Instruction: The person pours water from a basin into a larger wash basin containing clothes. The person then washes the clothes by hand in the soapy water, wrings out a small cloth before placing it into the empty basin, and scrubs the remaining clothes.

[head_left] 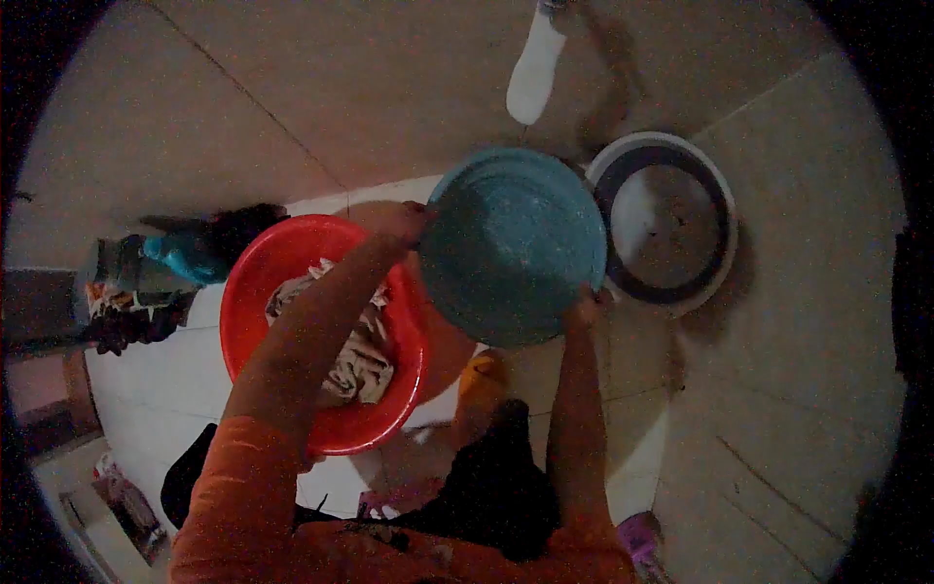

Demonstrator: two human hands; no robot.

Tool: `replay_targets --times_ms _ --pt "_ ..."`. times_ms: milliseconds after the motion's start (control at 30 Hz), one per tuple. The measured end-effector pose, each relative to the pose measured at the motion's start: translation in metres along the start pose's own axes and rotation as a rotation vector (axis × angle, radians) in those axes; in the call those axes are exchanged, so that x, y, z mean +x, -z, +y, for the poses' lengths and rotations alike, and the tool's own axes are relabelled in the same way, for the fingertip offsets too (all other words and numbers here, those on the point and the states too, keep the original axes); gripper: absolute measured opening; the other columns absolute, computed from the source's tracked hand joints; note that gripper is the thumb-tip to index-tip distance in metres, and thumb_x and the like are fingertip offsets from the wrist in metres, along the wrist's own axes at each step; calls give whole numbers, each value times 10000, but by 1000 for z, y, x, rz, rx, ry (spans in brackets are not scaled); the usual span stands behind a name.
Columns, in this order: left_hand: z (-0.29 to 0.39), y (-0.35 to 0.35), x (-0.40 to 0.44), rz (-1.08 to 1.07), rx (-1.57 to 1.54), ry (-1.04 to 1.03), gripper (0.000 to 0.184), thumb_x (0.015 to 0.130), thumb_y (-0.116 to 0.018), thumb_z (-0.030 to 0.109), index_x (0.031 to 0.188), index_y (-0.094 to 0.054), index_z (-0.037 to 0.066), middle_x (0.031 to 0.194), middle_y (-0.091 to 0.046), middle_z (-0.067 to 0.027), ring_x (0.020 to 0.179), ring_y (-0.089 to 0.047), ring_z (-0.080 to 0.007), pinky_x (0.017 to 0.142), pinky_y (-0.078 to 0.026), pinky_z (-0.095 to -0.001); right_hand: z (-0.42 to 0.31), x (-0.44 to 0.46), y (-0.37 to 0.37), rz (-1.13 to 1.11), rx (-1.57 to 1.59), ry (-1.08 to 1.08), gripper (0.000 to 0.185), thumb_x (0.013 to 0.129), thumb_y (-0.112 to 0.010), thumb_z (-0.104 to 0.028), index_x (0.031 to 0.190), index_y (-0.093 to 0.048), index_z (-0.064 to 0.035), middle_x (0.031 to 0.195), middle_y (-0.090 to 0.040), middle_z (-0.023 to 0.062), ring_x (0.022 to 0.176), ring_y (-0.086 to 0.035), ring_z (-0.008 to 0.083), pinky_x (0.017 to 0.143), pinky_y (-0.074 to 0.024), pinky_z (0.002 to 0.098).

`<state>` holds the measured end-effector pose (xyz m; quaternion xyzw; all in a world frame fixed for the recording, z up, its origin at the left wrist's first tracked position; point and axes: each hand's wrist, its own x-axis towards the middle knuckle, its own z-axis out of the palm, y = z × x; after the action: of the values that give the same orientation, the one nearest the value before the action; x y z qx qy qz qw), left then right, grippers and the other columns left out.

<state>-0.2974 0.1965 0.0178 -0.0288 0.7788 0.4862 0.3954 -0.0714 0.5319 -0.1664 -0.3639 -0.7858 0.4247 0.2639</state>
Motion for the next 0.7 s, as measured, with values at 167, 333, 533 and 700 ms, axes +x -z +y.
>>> replay_targets --times_ms 167,333,533,700 --pt "19 7 -61 -7 -299 -145 438 818 -556 299 1038 -464 -69 913 -559 -153 758 -549 -213 618 -460 -334 -128 -28 51 39 231 -256 284 805 -514 -230 982 -540 -9 856 -549 63 744 -511 174 731 -431 329" --pt "1 12 -103 6 -340 -189 375 842 -526 252 1050 -438 -47 911 -551 -146 768 -543 -209 617 -458 -327 -51 -7 101 -146 -74 245 336 800 -535 -255 1005 -525 10 890 -551 73 760 -524 177 739 -434 317" --pt "-49 19 -185 297 -169 -379 349 830 -538 193 1075 -436 -34 937 -552 -149 801 -546 -208 650 -456 -325 -263 -73 103 -191 384 -93 396 805 -548 -291 1013 -522 46 929 -563 120 813 -526 217 734 -431 339" --pt "-82 34 -224 321 -454 -113 361 813 -552 160 1095 -434 -33 954 -558 -156 852 -547 -217 700 -455 -342 -279 -78 81 -314 303 -259 390 795 -563 -298 981 -530 43 897 -568 116 765 -514 200 686 -427 329"
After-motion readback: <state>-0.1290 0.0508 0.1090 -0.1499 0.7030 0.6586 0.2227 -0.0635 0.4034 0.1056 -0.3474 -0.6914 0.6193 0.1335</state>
